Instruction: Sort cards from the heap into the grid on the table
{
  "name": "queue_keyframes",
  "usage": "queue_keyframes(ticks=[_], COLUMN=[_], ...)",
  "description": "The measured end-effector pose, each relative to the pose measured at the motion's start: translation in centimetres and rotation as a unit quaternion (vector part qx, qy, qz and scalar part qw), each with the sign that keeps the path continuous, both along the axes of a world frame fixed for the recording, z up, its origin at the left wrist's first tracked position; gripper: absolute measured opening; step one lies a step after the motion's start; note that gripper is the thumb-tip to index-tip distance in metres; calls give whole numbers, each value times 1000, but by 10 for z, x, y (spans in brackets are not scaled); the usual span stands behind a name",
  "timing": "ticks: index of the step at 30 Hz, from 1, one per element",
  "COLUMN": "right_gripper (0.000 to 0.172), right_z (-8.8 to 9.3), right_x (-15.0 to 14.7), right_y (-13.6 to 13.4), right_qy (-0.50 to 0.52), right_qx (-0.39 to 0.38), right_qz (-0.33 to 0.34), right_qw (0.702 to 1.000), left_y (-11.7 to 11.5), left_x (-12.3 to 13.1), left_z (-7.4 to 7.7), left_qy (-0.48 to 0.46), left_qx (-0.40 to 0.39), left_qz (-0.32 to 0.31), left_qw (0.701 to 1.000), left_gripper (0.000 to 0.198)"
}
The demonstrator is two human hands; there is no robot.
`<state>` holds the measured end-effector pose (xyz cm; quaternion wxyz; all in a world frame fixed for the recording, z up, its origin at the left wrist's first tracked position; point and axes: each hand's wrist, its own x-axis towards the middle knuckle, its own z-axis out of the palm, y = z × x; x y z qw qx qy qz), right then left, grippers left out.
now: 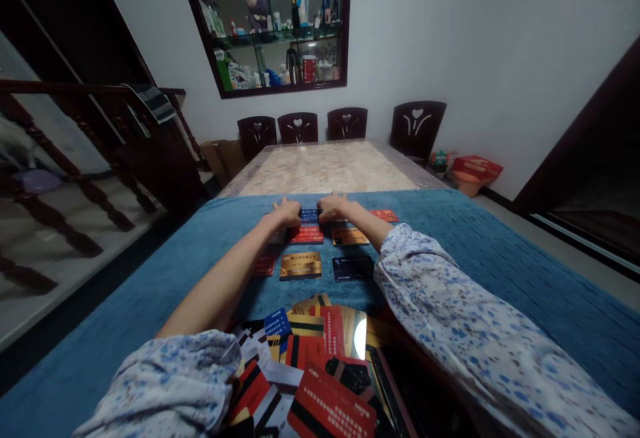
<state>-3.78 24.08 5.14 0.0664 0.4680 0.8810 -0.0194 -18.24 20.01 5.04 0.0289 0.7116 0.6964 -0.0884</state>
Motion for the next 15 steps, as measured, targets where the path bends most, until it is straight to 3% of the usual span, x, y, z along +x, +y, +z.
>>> queue_keyframes(ticks=[15], right_gripper=[41], right_z=[-3], right_x=[-7], right_y=[2], right_qy=[-29], right_qx=[27], right_qz=[13], right_qw=[999], left_y=[7], left_x=[2], left_z=[-4], left_qy=[2], left_qx=[-10], left_qz=[0], left_qw=[1000], left_gripper=[42])
